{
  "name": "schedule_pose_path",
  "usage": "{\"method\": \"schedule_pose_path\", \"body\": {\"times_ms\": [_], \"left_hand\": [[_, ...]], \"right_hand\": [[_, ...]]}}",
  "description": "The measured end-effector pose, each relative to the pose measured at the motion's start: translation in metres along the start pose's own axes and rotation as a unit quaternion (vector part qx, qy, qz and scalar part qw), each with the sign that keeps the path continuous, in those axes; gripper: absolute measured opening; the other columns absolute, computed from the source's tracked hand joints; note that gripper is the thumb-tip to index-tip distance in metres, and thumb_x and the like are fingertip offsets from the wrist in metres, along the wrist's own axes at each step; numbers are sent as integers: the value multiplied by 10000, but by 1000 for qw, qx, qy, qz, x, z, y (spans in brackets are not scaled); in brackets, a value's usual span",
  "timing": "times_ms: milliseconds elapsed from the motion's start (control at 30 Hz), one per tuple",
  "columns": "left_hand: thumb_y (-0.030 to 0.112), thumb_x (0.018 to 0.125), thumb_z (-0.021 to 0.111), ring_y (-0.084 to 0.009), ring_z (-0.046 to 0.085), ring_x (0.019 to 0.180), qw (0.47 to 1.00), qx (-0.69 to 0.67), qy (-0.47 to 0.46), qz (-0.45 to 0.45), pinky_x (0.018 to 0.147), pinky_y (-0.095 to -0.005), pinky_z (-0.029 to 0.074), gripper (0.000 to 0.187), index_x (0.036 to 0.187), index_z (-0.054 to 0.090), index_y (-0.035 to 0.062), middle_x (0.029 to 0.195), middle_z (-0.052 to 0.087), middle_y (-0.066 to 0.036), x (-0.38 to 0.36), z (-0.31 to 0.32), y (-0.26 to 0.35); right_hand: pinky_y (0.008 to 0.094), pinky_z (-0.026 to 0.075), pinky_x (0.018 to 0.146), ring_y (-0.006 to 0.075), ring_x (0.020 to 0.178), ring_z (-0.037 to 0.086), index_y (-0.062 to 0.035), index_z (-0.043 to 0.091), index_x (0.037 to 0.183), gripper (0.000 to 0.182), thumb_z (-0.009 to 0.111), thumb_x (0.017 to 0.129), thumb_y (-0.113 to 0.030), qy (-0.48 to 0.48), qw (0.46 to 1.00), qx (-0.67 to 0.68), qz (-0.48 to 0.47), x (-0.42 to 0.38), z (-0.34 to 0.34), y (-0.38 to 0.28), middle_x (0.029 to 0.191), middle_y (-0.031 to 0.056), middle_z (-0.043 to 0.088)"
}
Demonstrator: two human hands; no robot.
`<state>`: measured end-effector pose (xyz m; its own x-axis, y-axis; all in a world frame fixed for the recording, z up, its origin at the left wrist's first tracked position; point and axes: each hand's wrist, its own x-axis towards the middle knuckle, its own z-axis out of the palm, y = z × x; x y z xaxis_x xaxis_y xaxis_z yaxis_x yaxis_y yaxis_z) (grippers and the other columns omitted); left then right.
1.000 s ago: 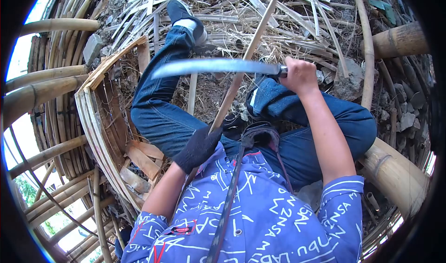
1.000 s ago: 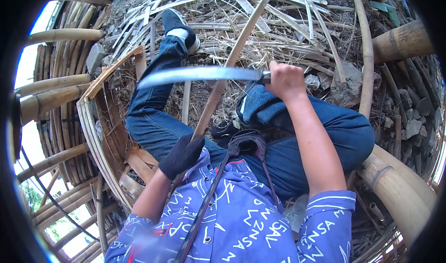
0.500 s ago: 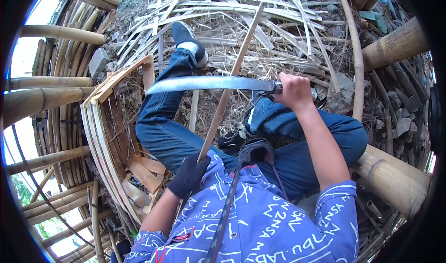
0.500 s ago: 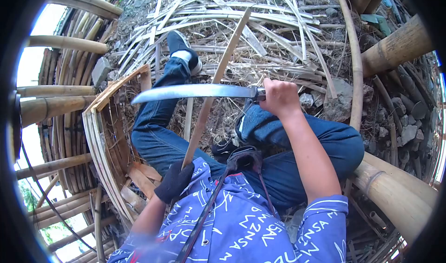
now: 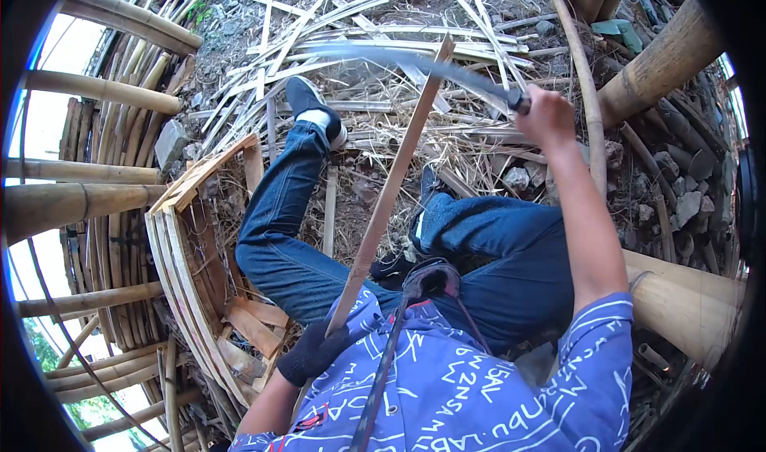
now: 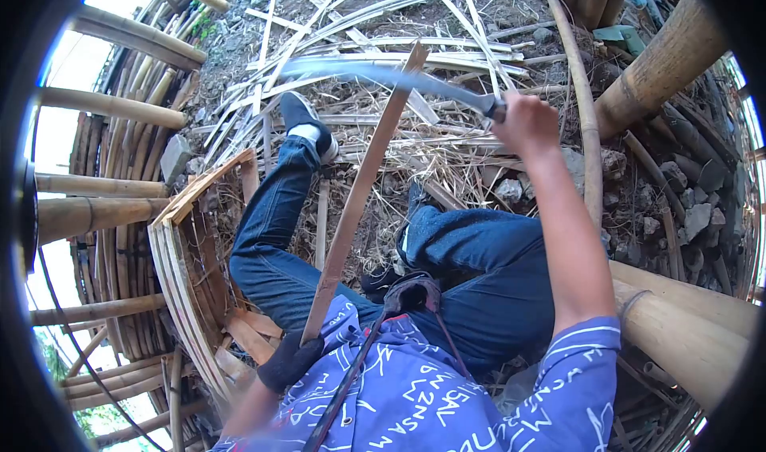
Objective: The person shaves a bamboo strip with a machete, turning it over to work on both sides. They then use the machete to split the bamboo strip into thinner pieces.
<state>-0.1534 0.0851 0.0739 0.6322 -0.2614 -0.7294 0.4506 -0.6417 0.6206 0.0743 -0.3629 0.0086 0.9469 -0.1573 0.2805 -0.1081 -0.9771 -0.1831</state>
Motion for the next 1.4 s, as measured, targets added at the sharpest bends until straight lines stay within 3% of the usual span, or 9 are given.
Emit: {"method": "schedule_pose_path", "body": {"times_ms": [167,400,533,667,733,833,933,1100,1400], "left_hand": [[288,924,500,-89,444,636,998,-57,12,-13,571,-318,393,309,755,545,33,644,469,10,-2,-3,-4],[402,967,457,-91,438,522,972,-231,-39,0,487,-285,354,424,727,544,63,589,460,12,27,-21,0],[448,983,401,-148,493,477,982,-179,-48,16,477,-303,402,503,729,558,42,579,519,-32,36,-23,10],[478,941,446,-185,572,522,996,-2,27,83,516,-308,453,519,794,588,1,644,600,-80,70,-23,-53],[443,917,506,-176,580,528,993,-84,-13,81,515,-303,447,482,767,611,-3,634,615,-84,76,-18,-39],[262,811,664,-101,537,491,998,-47,21,-48,457,-297,409,281,709,654,1,552,574,-27,67,-8,30],[285,805,689,-98,526,480,995,22,88,-44,451,-303,410,325,727,653,-28,522,551,-59,71,6,45],[251,734,706,-391,652,699,963,144,221,52,596,-423,482,316,868,641,-28,685,622,-241,89,17,47],[157,751,626,-417,645,781,944,140,273,120,639,-437,502,321,1015,603,-25,763,624,-272,94,24,60]], "right_hand": [[454,529,762,351,856,668,-82,679,878,210,605,752,-232,-96,981,-2,169,5,-12,32,887,198,679],[459,518,782,361,892,657,-83,687,889,235,604,741,-244,-97,972,46,210,-2,-13,24,915,192,680],[461,515,782,365,874,654,-83,691,889,244,627,731,-258,-112,968,87,205,-3,-30,14,893,186,680],[462,515,778,358,868,655,-88,691,896,249,645,726,-264,-103,969,94,206,-7,-37,7,891,183,680],[446,514,751,353,842,658,-68,688,872,259,665,720,-276,-93,966,129,205,-8,-42,1,855,178,681],[440,506,703,362,776,654,-37,669,812,258,678,703,-271,-109,950,208,205,-7,-32,1,782,182,669],[446,494,664,378,713,640,-18,640,746,239,672,693,-249,-65,949,254,174,-13,-24,-9,713,184,648],[440,501,611,381,675,633,-20,598,799,117,630,710,-89,13,957,291,-12,-33,-20,-43,680,186,627],[429,531,608,337,655,656,-62,544,793,189,656,657,-128,-97,975,100,-171,-57,14,-72,662,159,631]]}}
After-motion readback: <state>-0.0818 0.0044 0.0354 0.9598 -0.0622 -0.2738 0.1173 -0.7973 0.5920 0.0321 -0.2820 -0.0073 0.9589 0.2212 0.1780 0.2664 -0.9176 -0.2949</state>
